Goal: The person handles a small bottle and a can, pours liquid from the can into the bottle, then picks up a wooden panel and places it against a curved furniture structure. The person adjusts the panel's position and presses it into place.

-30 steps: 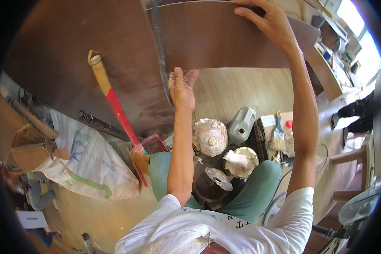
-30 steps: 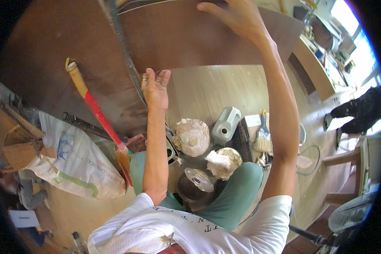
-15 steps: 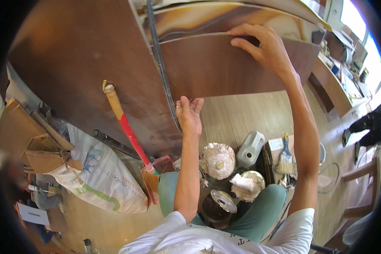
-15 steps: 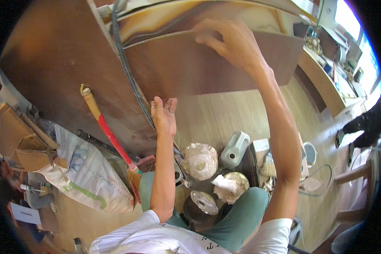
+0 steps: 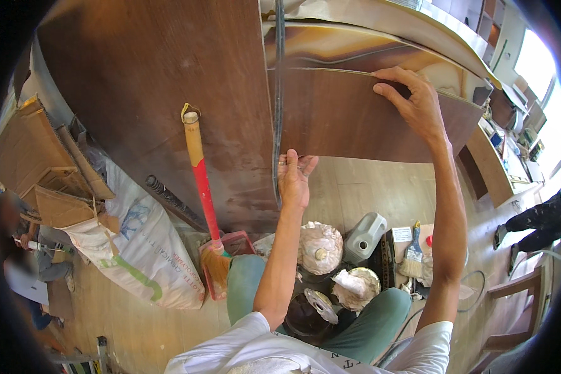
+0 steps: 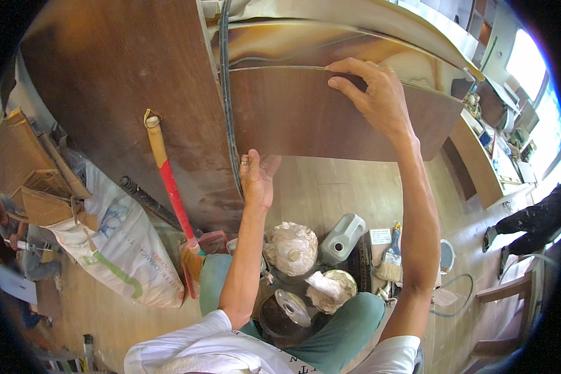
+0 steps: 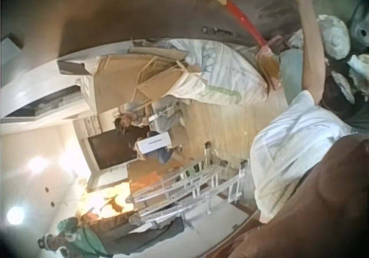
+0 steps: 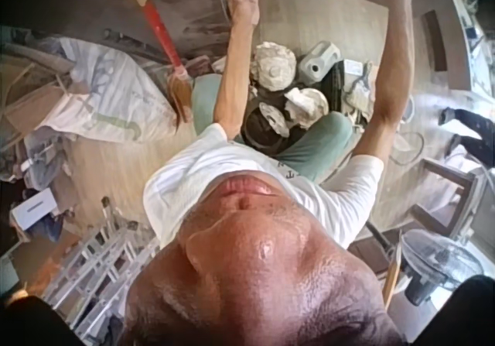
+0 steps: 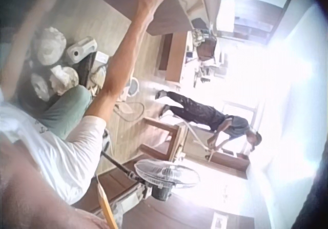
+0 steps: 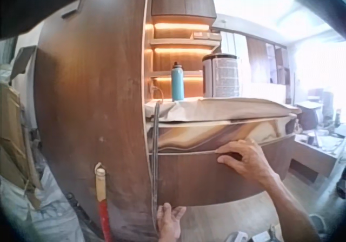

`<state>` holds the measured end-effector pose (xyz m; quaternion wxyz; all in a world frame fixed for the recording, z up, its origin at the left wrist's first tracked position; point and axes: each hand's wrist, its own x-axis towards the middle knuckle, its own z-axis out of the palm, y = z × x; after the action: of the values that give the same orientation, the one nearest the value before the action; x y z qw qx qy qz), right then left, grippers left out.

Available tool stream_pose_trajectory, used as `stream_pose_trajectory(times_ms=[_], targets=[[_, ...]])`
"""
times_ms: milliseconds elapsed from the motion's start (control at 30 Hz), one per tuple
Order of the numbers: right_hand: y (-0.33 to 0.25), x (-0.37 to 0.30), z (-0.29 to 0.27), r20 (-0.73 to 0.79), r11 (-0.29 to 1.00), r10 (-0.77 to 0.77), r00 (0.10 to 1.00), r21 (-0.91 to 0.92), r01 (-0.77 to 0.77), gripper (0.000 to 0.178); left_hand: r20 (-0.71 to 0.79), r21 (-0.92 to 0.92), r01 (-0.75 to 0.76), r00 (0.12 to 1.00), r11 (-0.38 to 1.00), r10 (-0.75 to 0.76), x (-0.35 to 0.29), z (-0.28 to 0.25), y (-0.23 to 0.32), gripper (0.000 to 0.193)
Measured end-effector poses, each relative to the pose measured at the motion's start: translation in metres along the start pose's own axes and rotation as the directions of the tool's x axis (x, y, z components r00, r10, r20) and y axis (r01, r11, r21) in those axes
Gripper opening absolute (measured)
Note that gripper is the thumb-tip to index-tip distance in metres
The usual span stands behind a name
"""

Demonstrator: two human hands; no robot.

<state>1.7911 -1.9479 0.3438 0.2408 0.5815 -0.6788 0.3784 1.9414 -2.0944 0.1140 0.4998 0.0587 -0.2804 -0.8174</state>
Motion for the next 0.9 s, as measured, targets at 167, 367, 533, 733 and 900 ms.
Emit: stream_pose_trajectory(times_ms=[167, 367, 533, 733, 900], targets=[[-0.002, 0.002, 0.002, 0.010, 1.000, 0.001, 1.000, -0.007, -0.001, 0.023, 0.031, -0.005, -0.033, 0.999, 0.999, 0.033, 0.001, -0.005, -0.001, 0.020], [-0.002, 0.001, -0.001, 0.013, 0.999, -0.035, 0.999, -0.006, 0.035, 0.023, 0.033, -0.001, -0.009, 0.999, 1.000, 0.009, 0.001, -0.006, -0.001, 0.019], [-0.001, 0.001, 0.002, 0.001, 0.998, -0.055, 0.998, -0.026, 0.055, 0.022, 0.028, -0.005, -0.010, 1.000, 1.000, 0.010, 0.003, -0.011, 0.000, 0.019], [-0.001, 0.000, 0.001, 0.001, 0.998, -0.049, 0.999, -0.050, 0.049, 0.021, 0.019, -0.034, 0.002, 1.000, 0.999, -0.002, 0.002, -0.009, -0.002, 0.018], [0.001, -0.004, 0.003, -0.023, 0.980, -0.095, 0.995, -0.177, 0.089, 0.022, 0.011, -0.049, 0.006, 1.000, 0.999, -0.006, 0.002, -0.009, -0.001, 0.019]])
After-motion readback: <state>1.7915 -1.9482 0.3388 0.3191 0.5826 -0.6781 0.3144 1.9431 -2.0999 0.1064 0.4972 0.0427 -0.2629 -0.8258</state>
